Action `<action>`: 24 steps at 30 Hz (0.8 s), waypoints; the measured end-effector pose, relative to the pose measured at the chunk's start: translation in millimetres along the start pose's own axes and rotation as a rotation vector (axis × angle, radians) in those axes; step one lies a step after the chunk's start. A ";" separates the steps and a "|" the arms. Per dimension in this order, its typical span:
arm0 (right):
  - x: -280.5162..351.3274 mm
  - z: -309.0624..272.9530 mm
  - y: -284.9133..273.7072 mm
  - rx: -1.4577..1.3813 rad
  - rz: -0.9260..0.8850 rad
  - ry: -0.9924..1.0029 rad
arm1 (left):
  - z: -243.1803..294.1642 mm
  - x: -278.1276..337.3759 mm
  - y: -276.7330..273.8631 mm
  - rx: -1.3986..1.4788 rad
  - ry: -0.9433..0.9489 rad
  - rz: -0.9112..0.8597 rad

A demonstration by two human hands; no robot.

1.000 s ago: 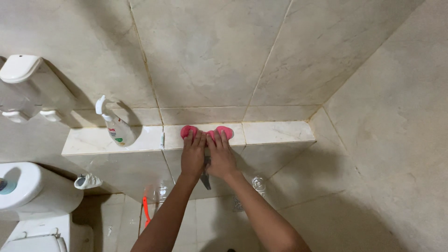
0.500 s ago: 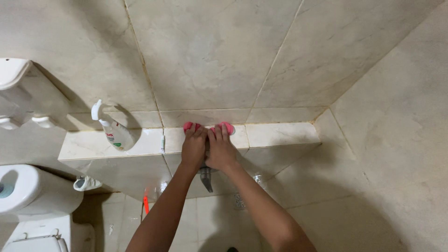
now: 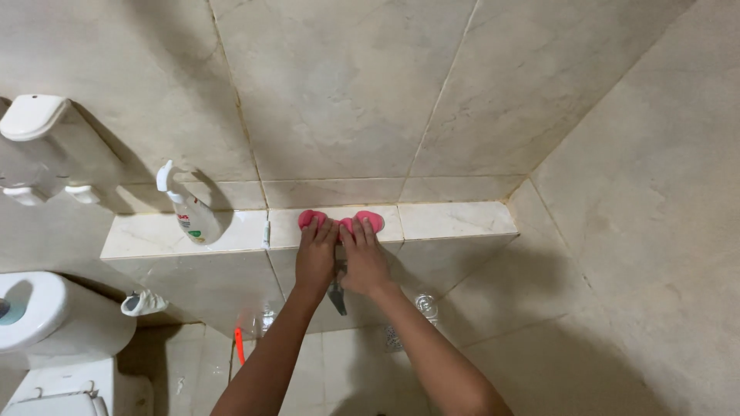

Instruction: The person washes their hands at the sink, then moves into the shower area to clean the tiled ledge. They use a pink sponge to scrub the ledge and the wall tiles, followed by a green scrubbing pad to continue cleaning the same surfaces.

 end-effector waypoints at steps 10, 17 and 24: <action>-10.2 5.3 1.6 -0.101 -0.031 0.021 | -11.1 -10.4 13.5 0.050 -0.012 0.042; -33.4 17.4 11.3 -0.136 -0.007 0.011 | -9.7 -34.6 11.6 0.061 -0.031 0.014; -55.5 21.0 14.4 -0.089 -0.049 0.046 | -10.4 -37.5 27.4 0.046 -0.040 0.111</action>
Point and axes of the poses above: each hand's wrist, its own x-axis away from the middle knuckle, its own y-axis out of the palm, z = x × y, the point moved 2 cm from there along -x, towards the middle knuckle, and after that the axes turned 9 degrees about z, right-handed, at the moved point
